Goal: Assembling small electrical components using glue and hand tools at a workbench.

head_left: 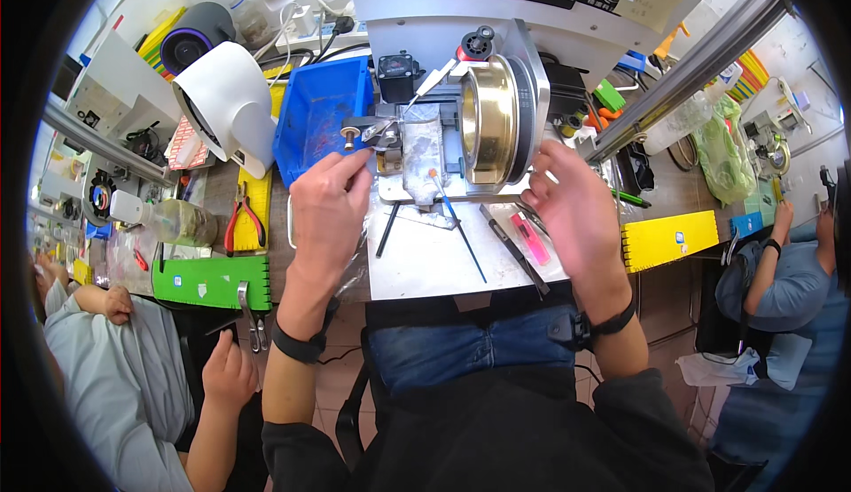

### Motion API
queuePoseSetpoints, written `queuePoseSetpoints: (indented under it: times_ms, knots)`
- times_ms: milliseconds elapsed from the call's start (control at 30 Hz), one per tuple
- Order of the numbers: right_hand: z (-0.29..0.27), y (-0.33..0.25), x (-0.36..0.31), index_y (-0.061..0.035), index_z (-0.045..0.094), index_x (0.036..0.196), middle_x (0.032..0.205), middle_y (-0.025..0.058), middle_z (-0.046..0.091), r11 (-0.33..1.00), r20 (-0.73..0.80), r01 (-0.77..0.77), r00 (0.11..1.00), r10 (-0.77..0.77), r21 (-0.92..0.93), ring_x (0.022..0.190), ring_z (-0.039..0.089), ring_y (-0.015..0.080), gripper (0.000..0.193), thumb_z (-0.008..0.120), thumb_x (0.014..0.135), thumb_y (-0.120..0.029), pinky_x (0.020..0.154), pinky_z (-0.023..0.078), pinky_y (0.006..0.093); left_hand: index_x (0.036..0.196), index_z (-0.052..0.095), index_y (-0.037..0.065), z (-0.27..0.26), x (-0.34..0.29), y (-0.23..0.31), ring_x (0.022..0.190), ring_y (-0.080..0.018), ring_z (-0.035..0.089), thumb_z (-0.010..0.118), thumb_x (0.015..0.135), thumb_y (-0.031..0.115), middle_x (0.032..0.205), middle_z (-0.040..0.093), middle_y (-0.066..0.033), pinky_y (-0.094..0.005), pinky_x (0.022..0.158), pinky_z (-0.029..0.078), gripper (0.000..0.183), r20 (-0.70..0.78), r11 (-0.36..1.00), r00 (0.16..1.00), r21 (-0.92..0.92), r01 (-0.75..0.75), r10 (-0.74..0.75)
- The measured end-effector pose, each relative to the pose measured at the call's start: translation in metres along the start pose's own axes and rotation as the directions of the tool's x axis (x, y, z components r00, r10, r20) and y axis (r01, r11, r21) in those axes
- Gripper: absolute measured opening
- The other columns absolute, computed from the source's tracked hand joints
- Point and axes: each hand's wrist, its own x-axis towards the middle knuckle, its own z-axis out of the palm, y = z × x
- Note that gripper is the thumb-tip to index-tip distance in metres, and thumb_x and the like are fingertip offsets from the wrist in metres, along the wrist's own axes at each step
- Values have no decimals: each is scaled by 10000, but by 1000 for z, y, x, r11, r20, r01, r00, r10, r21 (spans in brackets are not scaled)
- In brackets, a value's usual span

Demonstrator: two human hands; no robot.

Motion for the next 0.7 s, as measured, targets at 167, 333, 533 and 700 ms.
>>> queuePoseSetpoints:
  times_ms: [167, 333, 533, 700]
  knots:
    - [31, 10, -44, -6, 527, 1078, 823, 19, 498, 984, -24, 177, 984, -177, 6, 657, 505, 111, 195, 551, 982, -174, 584, 444, 284, 918, 722, -32, 3, 1, 16, 591, -242, 683, 753, 840, 135, 725, 670, -152, -328, 570, 498, 187, 49, 992, 991, 5, 125, -125]
    - [68, 17, -59, 26, 510, 1292, 984, 58, 538, 964, 228, -88, 962, 147, -250, 757, 577, 120, 368, 520, 998, -194, 594, 489, 293, 892, 727, 12, 10, 8, 20, 643, -329, 655, 741, 826, 233, 734, 667, -163, -416, 610, 504, 232, 52, 983, 987, 118, 143, -149]
    - [85, 38, -26, 53, 279, 1502, 1183, 132, 539, 949, 228, -181, 943, 242, -258, 805, 563, 150, 613, 528, 1005, -207, 666, 500, 305, 860, 719, 16, 19, 8, 14, 688, -368, 663, 712, 843, 221, 770, 679, -181, -443, 637, 510, 206, 62, 977, 986, 159, 142, -153]
    - [91, 48, -10, 63, 226, 1516, 1195, 127, 535, 960, 190, -129, 965, 179, -247, 784, 548, 152, 653, 522, 1002, -209, 670, 488, 317, 833, 713, 10, 15, 11, 6, 692, -346, 656, 728, 806, 164, 768, 669, -157, -434, 625, 505, 158, 84, 989, 996, 147, 19, -31]
